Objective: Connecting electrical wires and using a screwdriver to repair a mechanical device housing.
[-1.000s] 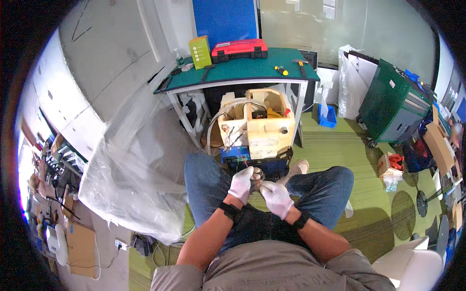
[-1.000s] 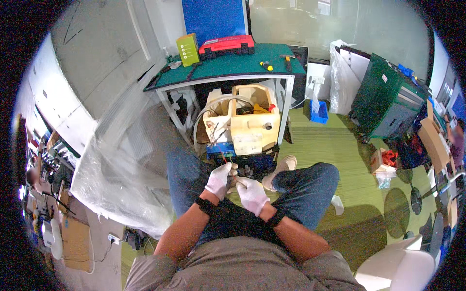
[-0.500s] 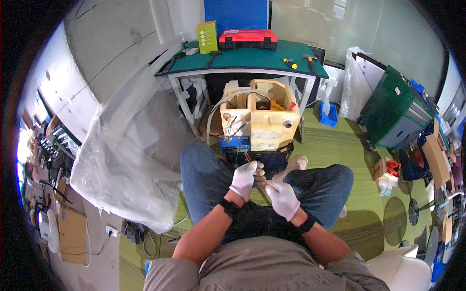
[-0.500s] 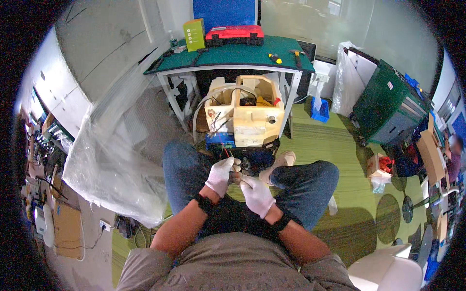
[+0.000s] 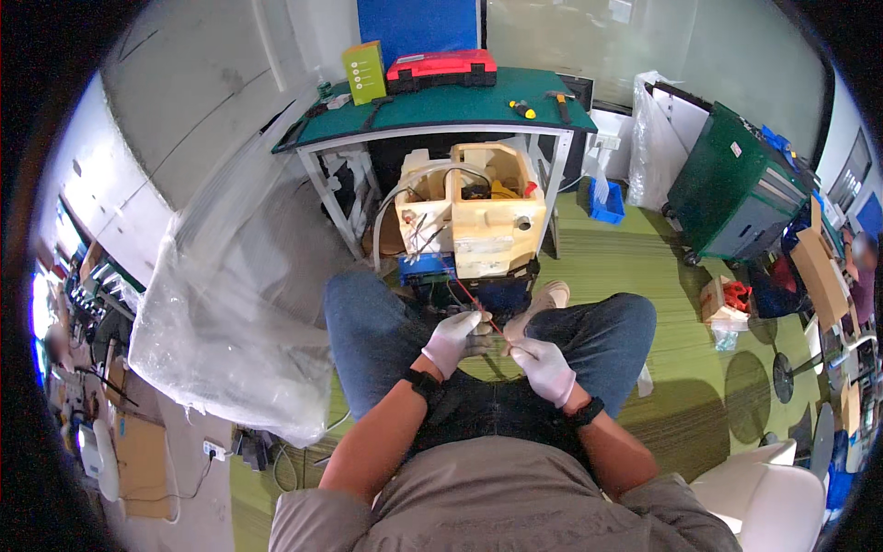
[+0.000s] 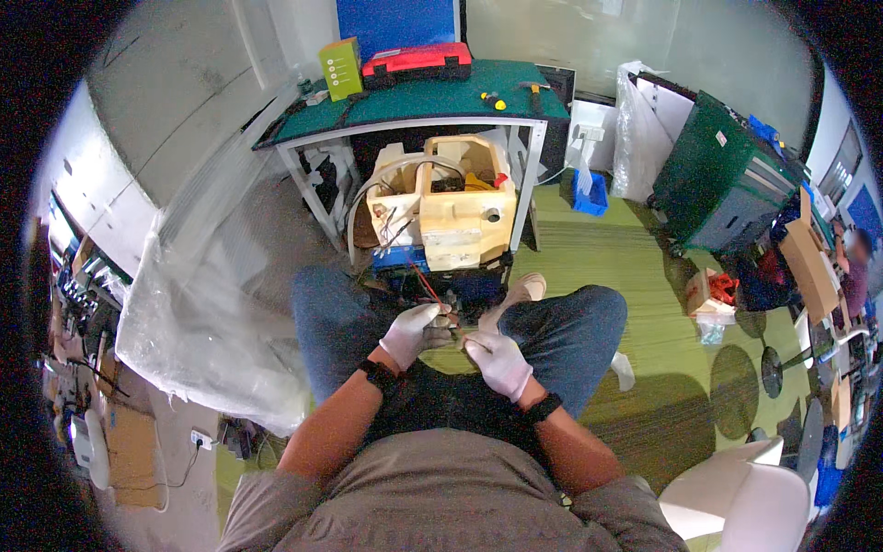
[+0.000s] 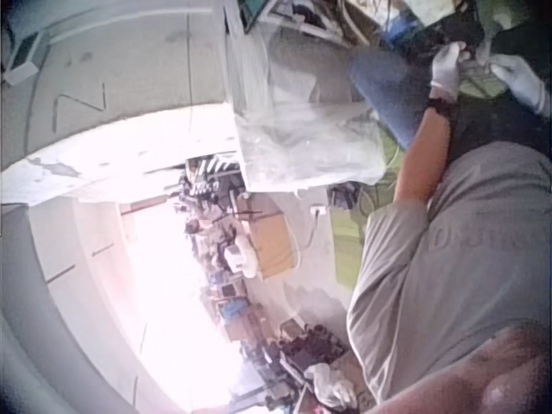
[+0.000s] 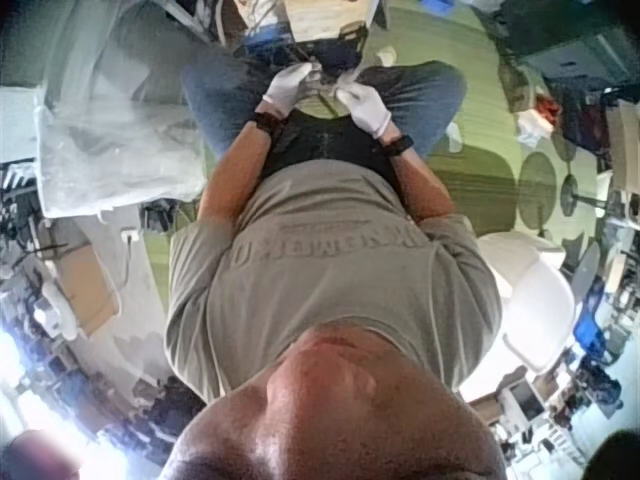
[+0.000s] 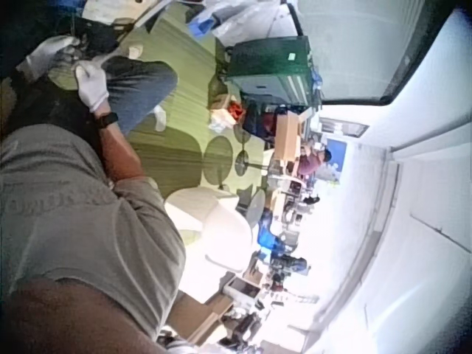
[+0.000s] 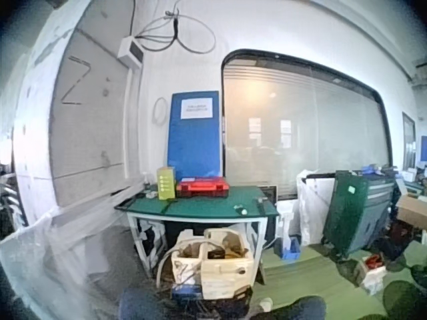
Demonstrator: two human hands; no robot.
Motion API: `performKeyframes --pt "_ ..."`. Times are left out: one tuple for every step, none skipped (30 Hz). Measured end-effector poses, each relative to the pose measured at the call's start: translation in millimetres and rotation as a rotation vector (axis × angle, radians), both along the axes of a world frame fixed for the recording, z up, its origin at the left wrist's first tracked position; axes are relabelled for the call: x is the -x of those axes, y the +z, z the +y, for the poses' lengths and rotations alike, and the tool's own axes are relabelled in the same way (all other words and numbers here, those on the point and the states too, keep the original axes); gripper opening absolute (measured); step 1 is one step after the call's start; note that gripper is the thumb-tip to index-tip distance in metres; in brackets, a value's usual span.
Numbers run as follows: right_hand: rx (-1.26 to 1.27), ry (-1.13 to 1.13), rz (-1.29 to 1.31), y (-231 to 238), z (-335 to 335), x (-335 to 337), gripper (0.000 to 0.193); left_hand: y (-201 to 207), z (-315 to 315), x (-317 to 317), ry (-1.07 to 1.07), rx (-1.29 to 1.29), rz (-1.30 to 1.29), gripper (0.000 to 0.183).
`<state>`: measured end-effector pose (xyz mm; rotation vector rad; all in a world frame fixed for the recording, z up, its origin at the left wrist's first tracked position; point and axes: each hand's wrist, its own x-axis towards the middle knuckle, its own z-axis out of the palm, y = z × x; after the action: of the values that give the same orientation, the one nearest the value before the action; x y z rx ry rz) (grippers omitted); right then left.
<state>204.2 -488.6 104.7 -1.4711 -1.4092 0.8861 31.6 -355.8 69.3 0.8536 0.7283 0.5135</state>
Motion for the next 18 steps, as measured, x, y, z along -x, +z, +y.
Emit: performKeyframes --pt "-0.026 0.029 -0.044 1 -1 2 0.026 1 -1 0 0.006 0.0 -0.021 0.03" --pt "-0.051 0.058 -0.089 2 -2 5 0.025 2 -2 1 0.012 0.001 -0.043 0.031" --pt "-0.051 0.061 -0.089 3 -2 8 0.025 -1 -1 2 0.015 0.001 -0.043 0.031" --pt "-0.067 0.068 -0.114 4 -2 11 0.024 -5 1 3 0.029 -0.002 -0.065 0.031" --pt "-0.083 0.075 -0.14 4 -3 13 0.023 -8 2 5 0.043 -0.005 -0.088 0.03" --pt "-0.083 0.076 -0.141 4 -3 13 0.023 -7 2 5 0.044 -0.005 -0.09 0.03" --pt "-0.078 0.061 -0.148 3 -3 12 0.023 -6 2 4 0.078 0.006 -0.085 0.031" --pt "-0.073 0.046 -0.154 3 -3 11 0.022 -5 3 3 0.112 0.016 -0.081 0.031" --pt "-0.071 0.047 -0.156 -2 -3 7 0.022 -4 4 3 0.113 0.019 -0.082 0.031" --pt "-0.075 0.006 -0.108 -8 -1 4 0.023 -2 6 3 0.13 0.055 -0.108 0.031" --pt "-0.078 -0.034 -0.06 -12 0 1 0.024 -1 8 2 0.147 0.091 -0.133 0.031" --pt "-0.067 -0.033 -0.06 -11 1 0 0.024 1 8 2 0.149 0.103 -0.132 0.031" --pt "0.001 -0.053 0.017 -8 2 -2 0.024 5 6 1 0.141 0.08 -0.094 0.031" --pt "0.068 -0.073 0.094 -8 0 -1 0.024 6 3 1 0.132 0.057 -0.055 0.032" --pt "0.004 -0.043 0.116 -7 3 3 0.022 8 7 0 0.104 0.061 -0.041 0.032" --pt "0.007 -0.044 0.116 -5 2 6 0.022 9 6 -1 0.104 0.063 -0.041 0.032" --pt "-0.042 -0.011 0.058 -2 0 9 0.023 9 5 -2 0.103 0.077 -0.037 0.032" --pt "-0.09 0.02 0.003 2 -2 14 0.023 12 4 -3 0.102 0.09 -0.03 0.032"
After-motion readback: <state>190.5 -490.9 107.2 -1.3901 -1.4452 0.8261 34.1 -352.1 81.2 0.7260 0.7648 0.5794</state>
